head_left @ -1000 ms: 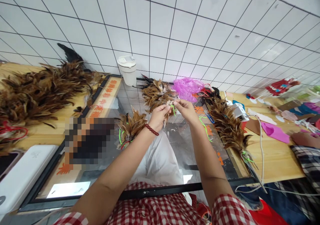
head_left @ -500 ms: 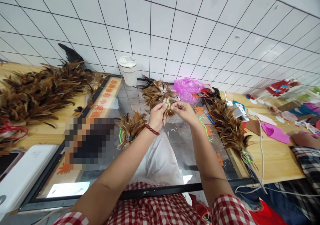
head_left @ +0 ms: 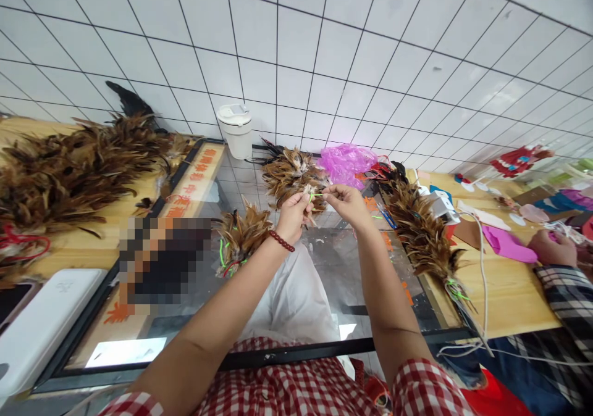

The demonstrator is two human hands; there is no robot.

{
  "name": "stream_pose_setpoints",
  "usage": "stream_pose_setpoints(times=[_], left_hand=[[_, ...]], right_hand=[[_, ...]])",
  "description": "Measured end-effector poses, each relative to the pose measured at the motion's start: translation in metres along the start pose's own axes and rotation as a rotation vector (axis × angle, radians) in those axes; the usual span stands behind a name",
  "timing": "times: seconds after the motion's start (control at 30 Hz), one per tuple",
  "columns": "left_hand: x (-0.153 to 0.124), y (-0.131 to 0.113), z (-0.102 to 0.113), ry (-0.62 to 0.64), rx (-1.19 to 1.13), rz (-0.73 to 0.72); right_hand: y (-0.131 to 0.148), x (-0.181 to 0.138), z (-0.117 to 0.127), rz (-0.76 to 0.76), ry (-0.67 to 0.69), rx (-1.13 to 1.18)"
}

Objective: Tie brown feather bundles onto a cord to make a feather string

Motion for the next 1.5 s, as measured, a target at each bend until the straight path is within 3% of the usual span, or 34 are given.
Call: stream_pose_setpoints(times=[0.13,0.37,0.7,0.87,1.0,1.23,1.37,1.5], left_hand=[[0.002,0.001,0.002,-0.041,-0.005,-0.064],[0.006,0.004,0.003,-0.118,-0.066,-0.152],[0.005,-0.002,0.001,-0.122,-0.085,-0.155],[0.007,0.002,0.003,-0.144,-0.11,-0.16],[0.01,0.003,0.005,-0.154,-0.128,-0.208],[0.013,0.008,0.007,-0.142,-0.087,-0.238],[0.012,0.008,0.007,-0.142,-0.052,-0.307],[0.011,0.005,0.006,-0.155,-0.066,-0.284]], right_hand=[[0.012,-0.004,0.0,0.028,-0.129,-0.101],[0.024,-0.008,-0.024,-0.008,0.055,0.095],[0.019,-0.005,-0.014,0.003,-0.076,0.057],[0.027,-0.009,-0.022,0.088,-0.01,0.043],[0.027,-0.008,-0.023,0.136,-0.097,-0.054],[0.033,-0.01,-0.016,0.379,-0.181,-0.242],[0.025,-0.008,-0.023,0.295,-0.135,-0.195],[0.016,-0.004,-0.029,0.035,-0.05,0.175]])
Point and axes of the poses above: each hand's wrist, its own x-axis towards the middle knuckle, its own z-axis out of the back of the hand, y = z × x, the point moved 2 cm from there along x, towards the middle knuckle, and after that the axes turned 3 degrees about -x, right-handed, at the moved point
